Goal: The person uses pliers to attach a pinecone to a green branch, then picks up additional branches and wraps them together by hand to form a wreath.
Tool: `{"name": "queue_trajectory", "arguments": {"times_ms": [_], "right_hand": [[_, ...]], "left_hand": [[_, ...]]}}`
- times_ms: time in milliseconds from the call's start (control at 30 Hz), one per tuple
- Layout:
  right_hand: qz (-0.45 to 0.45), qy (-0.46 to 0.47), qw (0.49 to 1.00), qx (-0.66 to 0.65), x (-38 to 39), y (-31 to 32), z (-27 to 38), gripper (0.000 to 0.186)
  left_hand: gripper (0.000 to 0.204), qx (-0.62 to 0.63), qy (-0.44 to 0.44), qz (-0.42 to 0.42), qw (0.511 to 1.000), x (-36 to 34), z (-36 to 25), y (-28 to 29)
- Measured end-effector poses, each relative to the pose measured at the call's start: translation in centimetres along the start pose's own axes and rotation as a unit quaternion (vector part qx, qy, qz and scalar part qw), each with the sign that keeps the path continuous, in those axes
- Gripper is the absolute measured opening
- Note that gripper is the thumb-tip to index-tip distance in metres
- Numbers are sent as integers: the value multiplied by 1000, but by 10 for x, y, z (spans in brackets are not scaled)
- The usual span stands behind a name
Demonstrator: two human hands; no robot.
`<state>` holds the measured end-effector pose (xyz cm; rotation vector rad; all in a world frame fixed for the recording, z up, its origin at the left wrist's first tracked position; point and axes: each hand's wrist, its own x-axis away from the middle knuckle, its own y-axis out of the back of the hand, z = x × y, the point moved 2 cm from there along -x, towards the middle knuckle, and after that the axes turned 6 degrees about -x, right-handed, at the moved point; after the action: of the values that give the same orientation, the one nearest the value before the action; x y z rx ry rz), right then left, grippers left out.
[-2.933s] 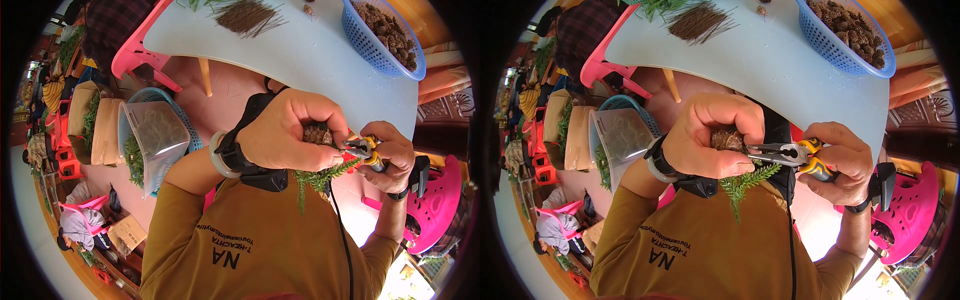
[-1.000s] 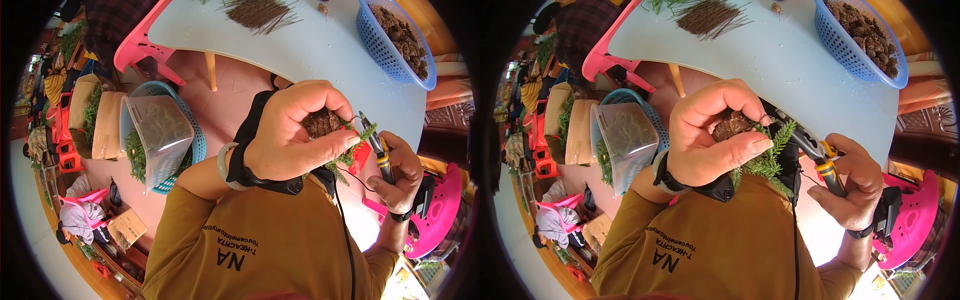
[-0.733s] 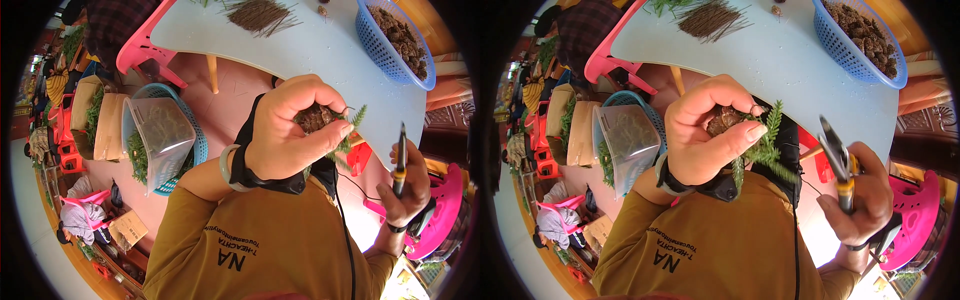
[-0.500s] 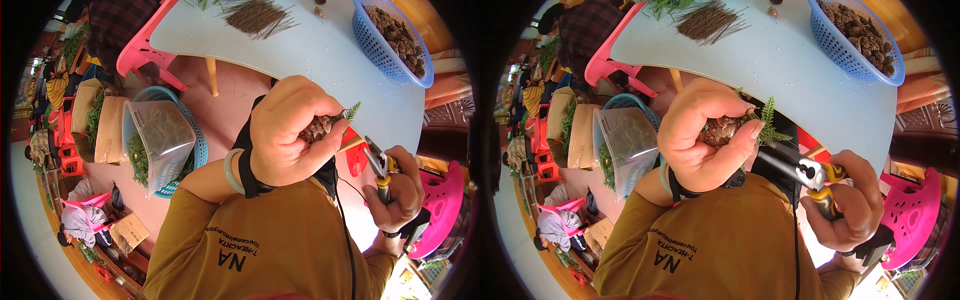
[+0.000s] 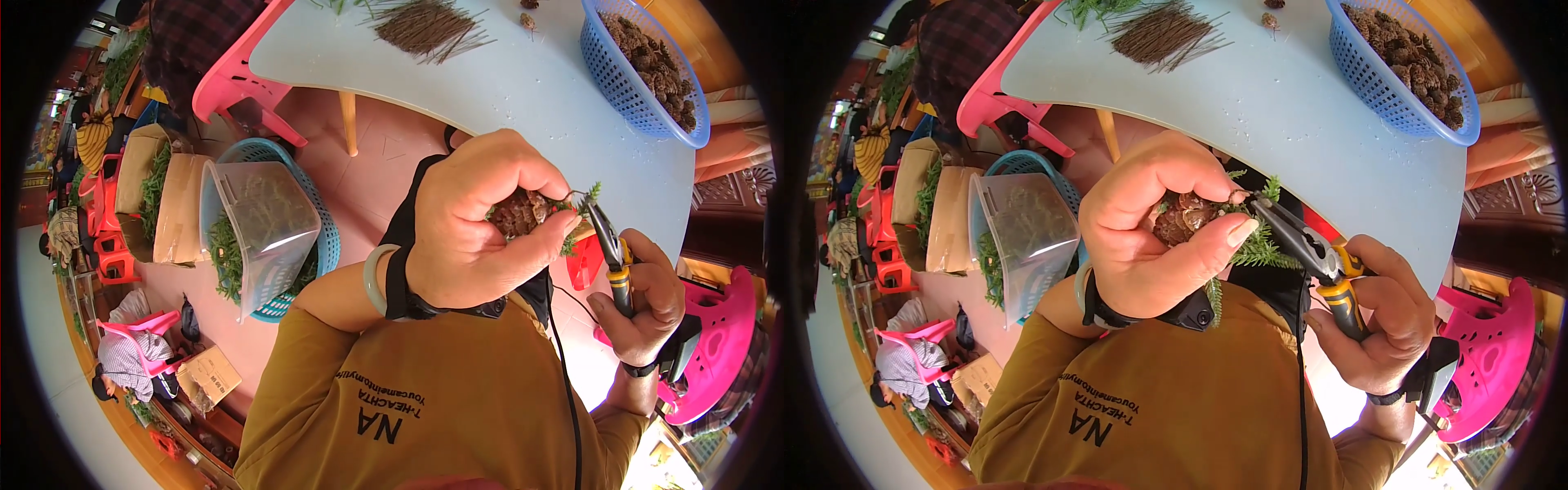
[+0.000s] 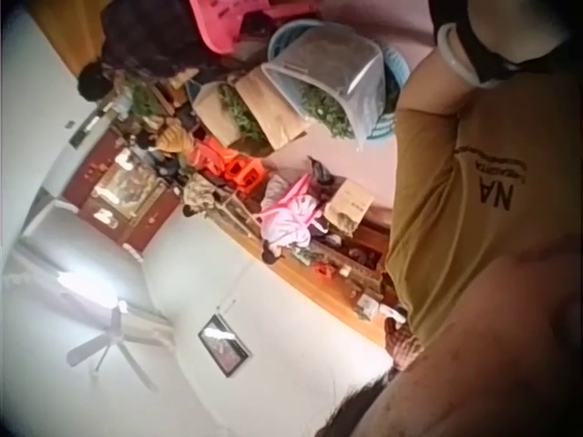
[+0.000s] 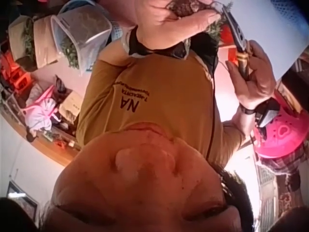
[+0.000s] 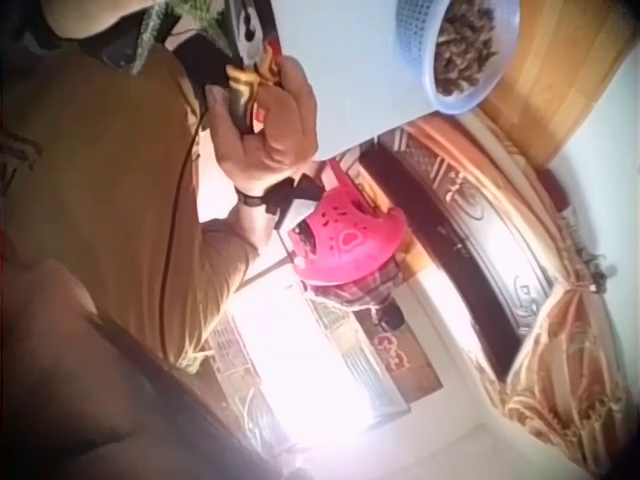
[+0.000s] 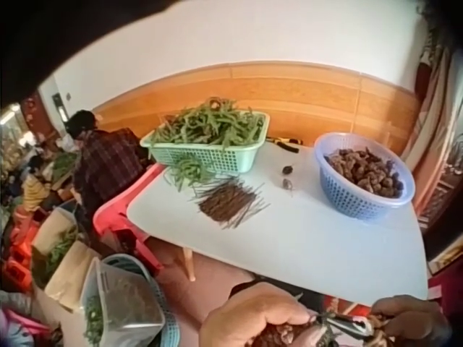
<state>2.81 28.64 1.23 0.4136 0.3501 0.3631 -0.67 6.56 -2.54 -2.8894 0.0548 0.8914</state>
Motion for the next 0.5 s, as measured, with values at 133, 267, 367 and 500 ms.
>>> {"name": "queue_trajectory", "arguments": {"times_ms": [133, 267, 367, 500], "right_hand": [[-14, 24, 997, 72, -2, 0, 4, 30], [-12, 44, 987, 152, -6, 0, 9, 29], [-21, 28, 991, 128, -7, 0, 8, 28], [-15, -6, 999, 28, -7, -3, -1, 28]], "left_hand": [[22, -32, -24, 9, 999, -3, 1, 4], [21, -85, -76, 27, 993, -6, 0, 6], [21, -78, -57, 27, 995, -6, 0, 6], [21, -24, -36, 44, 998, -6, 2, 6]]}}
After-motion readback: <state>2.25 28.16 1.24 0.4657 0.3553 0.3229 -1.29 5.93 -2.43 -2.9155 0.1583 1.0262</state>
